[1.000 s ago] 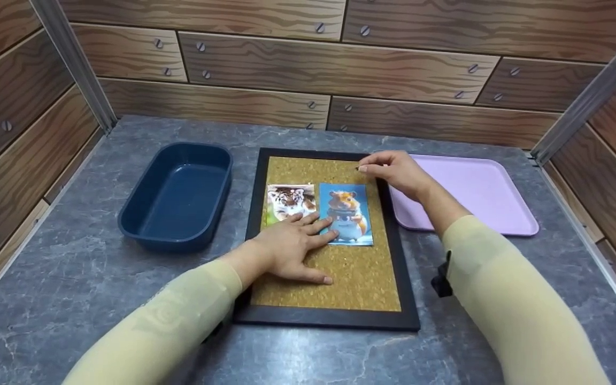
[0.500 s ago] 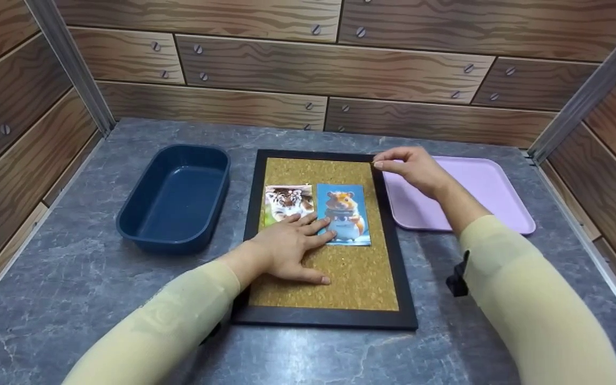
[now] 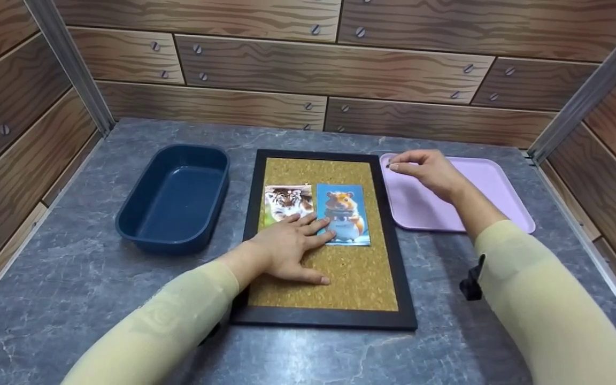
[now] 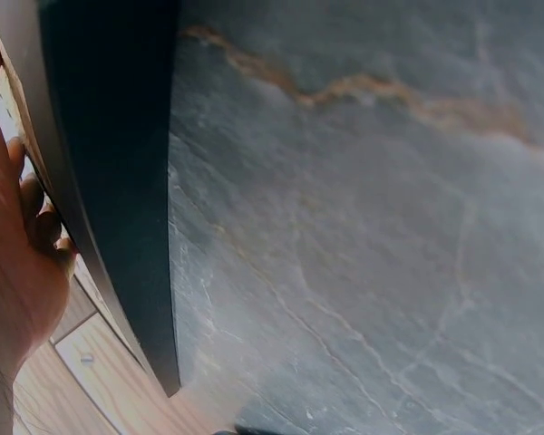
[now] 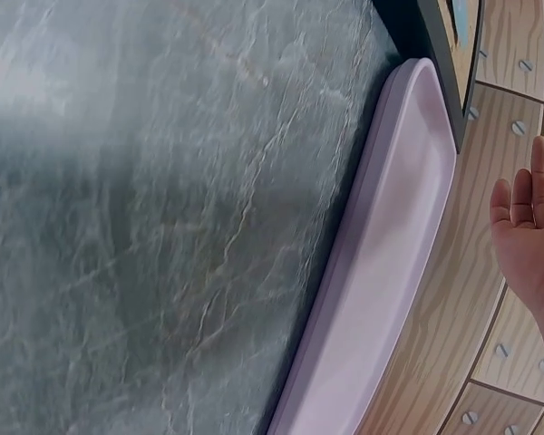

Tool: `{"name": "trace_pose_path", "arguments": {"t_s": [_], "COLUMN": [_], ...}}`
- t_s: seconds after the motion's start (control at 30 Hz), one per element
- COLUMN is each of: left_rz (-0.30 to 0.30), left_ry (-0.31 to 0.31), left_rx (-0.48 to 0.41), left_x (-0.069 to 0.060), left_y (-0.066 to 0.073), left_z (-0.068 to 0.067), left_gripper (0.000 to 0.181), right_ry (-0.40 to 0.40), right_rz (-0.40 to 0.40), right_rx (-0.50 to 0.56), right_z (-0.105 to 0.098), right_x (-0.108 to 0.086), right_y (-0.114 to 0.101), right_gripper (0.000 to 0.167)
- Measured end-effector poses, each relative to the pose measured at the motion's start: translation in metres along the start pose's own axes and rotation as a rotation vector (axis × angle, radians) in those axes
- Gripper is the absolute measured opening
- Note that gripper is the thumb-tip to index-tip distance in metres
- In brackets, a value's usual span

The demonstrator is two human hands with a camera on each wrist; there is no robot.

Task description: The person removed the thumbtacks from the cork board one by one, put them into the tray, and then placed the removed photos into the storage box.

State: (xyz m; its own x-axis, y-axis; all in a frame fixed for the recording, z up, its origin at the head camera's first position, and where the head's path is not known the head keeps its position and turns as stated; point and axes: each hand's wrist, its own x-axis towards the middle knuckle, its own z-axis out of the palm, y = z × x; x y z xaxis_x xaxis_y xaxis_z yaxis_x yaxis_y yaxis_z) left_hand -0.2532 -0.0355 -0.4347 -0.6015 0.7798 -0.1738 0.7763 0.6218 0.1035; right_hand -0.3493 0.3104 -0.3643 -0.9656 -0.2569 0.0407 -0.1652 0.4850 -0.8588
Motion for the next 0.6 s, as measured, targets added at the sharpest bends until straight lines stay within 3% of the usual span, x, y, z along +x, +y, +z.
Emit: {"name": "trace_pose_path", "arguments": {"t_s": [0.23,0.6], "left_rz": [-0.001,0.004], "left_ry": [0.003,0.016], "left_rx": [-0.007,-0.007], "left_x": [0.000,0.000], "left_y": [0.000,0.000], "left_z": [0.000,0.001], "left_gripper": [0.102,0.101], "right_ry": [0.007,0.023], "right_rz": [0.017,0.020], "right_rx": [-0.013,0.012], "right_z": [-0.011,-0.019], "right_x": [0.006,-0.002], "right_y": [0.026,0.042], "right_gripper": [0.033,0.028]}}
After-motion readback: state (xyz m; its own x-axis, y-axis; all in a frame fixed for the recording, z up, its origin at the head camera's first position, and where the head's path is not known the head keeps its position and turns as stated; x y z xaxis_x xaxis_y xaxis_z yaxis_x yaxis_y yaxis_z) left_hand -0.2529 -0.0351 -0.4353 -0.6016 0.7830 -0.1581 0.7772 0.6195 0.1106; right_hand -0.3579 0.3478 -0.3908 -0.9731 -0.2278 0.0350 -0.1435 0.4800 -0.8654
